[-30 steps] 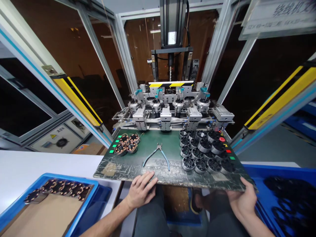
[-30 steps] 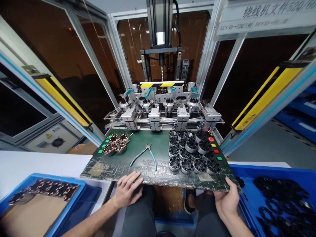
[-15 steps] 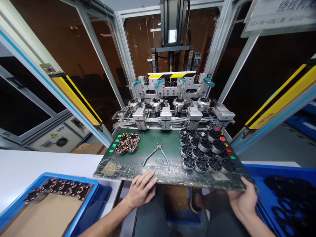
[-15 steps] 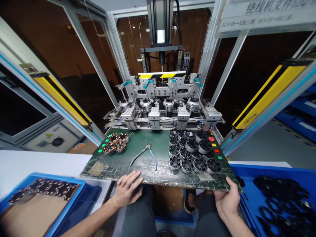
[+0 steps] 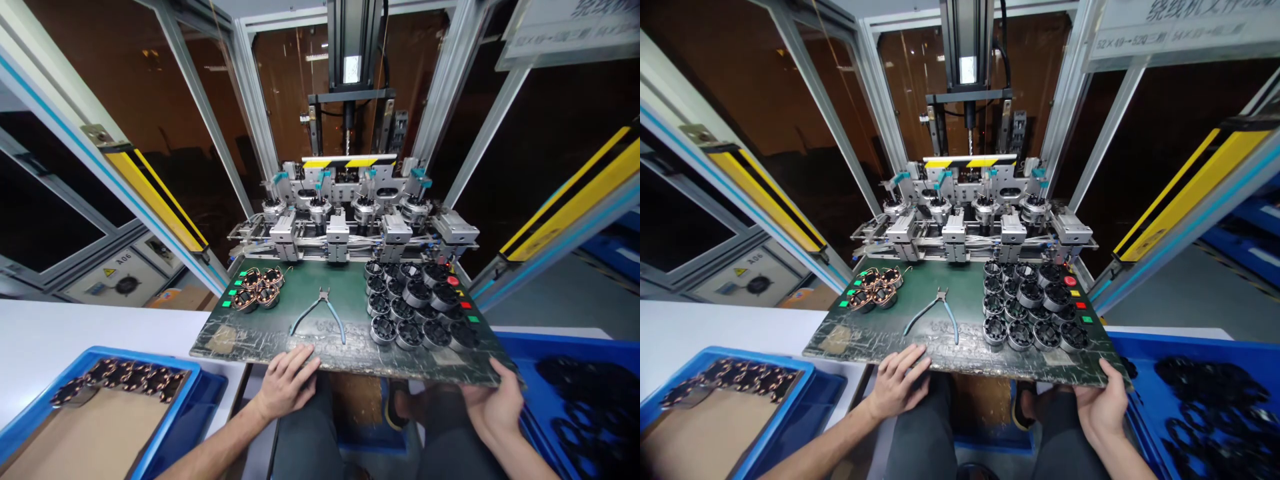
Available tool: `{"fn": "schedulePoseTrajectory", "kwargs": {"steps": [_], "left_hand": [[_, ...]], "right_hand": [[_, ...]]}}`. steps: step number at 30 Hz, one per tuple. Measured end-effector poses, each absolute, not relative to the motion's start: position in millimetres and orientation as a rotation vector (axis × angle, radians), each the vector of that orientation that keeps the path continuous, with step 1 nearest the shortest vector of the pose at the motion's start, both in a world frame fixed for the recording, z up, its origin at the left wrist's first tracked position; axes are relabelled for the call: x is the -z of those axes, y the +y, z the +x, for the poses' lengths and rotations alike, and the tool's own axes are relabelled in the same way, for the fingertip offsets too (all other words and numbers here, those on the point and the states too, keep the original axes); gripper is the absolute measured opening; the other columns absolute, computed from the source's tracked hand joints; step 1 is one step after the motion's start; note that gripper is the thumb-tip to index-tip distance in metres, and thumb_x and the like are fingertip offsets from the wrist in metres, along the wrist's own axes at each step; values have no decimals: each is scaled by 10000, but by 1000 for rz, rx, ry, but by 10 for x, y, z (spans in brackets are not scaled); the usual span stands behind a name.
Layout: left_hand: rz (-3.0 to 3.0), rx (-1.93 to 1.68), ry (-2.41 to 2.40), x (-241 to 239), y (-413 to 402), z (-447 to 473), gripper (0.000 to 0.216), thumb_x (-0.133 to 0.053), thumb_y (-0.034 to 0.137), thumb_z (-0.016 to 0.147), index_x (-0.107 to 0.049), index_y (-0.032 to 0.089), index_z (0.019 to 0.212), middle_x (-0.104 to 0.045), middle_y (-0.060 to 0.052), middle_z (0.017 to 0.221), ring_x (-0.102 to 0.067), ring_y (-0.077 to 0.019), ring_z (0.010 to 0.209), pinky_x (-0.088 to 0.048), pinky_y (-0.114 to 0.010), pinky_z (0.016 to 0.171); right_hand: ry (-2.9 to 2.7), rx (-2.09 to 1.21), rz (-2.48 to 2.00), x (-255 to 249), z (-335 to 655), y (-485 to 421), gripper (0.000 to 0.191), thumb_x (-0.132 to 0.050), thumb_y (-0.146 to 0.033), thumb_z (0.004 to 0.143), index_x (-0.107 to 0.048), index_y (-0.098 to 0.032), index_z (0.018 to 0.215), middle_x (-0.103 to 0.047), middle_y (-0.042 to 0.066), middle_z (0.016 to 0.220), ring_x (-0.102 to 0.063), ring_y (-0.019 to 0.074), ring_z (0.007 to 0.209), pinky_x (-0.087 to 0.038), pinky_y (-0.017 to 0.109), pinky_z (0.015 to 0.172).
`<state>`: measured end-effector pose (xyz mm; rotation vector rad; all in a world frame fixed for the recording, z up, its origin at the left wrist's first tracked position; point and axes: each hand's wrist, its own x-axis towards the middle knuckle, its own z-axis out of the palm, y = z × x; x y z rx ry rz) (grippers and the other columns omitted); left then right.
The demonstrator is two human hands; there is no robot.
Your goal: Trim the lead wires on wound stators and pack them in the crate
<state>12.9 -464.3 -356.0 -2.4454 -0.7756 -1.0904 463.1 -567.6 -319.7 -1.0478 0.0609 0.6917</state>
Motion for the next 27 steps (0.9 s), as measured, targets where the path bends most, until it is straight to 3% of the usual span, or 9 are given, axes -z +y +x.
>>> {"fn": "schedulePoseTrajectory", "kwargs": {"steps": [11,18,27], "left_hand": [[-2463,1111,-763,3534,-4640,142,545,-854,340,986,-742,306,1518,-845,-60,1432,-717,-230,1401,-421,-385,1242],[-2463,1098,-761,3518,-4631,140,735,-859,342,976,-629,339,1674,-827,-46,1480,-703,-233,1436,-410,-376,1262],[-2464,1095,-762,3544,-4637,131,702,-862,339,975,-657,328,1646,-838,-44,1455,-702,-226,1435,-418,-370,1258]], "right_hand": [[58,-672,-1067,3153,4599,-5663,450,-825,-364,779,-830,-233,1209,-884,18,1153,-830,300,1095,-709,463,974],[19,-696,-1104,3147,4596,-5683,450,-811,-426,774,-843,-229,1178,-882,14,1114,-825,295,1063,-719,484,976],[11,-686,-1098,3174,4607,-5683,436,-810,-424,790,-834,-230,1180,-880,11,1128,-826,277,1042,-720,454,939]]}}
